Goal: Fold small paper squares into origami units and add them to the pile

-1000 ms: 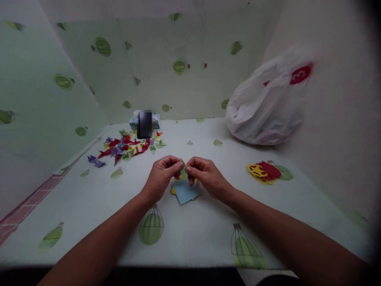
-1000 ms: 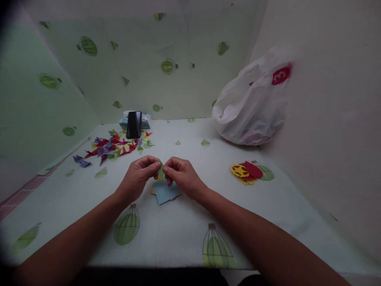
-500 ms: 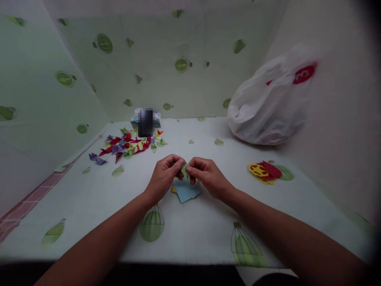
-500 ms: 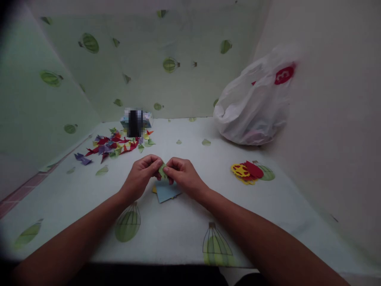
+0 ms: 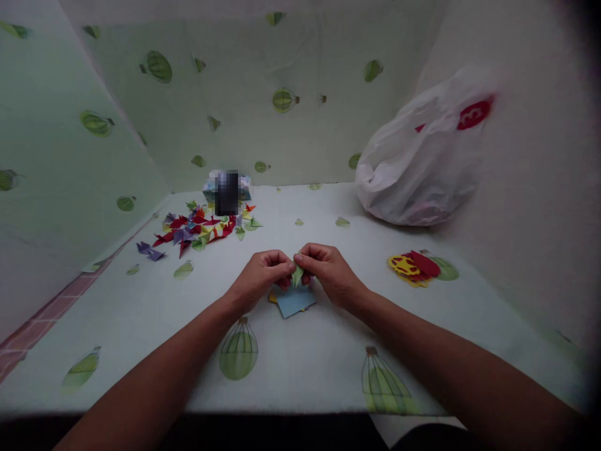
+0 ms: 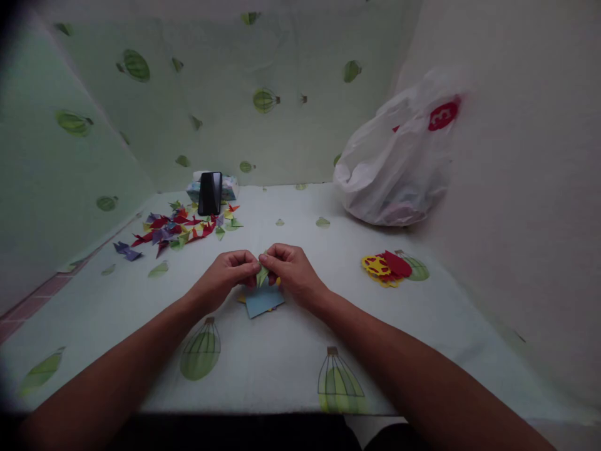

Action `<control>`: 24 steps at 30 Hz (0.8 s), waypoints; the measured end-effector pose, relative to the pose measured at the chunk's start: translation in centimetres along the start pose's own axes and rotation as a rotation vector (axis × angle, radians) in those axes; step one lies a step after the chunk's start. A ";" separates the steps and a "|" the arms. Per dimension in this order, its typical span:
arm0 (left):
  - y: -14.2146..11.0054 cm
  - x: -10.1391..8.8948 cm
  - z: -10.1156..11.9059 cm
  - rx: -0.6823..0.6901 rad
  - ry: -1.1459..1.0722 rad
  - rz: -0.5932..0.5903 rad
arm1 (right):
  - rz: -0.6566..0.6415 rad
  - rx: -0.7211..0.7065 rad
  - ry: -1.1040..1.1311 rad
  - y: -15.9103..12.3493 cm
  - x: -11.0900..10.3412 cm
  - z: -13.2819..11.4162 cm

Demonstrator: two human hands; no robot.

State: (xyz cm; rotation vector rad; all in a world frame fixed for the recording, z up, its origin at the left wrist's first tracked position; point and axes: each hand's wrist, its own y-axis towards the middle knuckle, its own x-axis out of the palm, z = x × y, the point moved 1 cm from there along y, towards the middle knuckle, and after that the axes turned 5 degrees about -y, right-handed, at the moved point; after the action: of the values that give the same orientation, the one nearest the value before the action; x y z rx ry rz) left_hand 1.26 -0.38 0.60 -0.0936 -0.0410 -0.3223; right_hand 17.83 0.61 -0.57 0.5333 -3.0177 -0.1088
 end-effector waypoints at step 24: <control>-0.2 0.5 -0.5 -0.088 -0.117 -0.062 | 0.060 0.046 0.041 0.1 -0.1 -0.1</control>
State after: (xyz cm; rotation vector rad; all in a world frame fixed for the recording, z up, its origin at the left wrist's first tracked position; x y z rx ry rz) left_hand 1.67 -0.82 0.16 -0.1992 -0.1458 -0.3801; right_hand 17.88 0.69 -0.47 0.4431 -2.9993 -0.0251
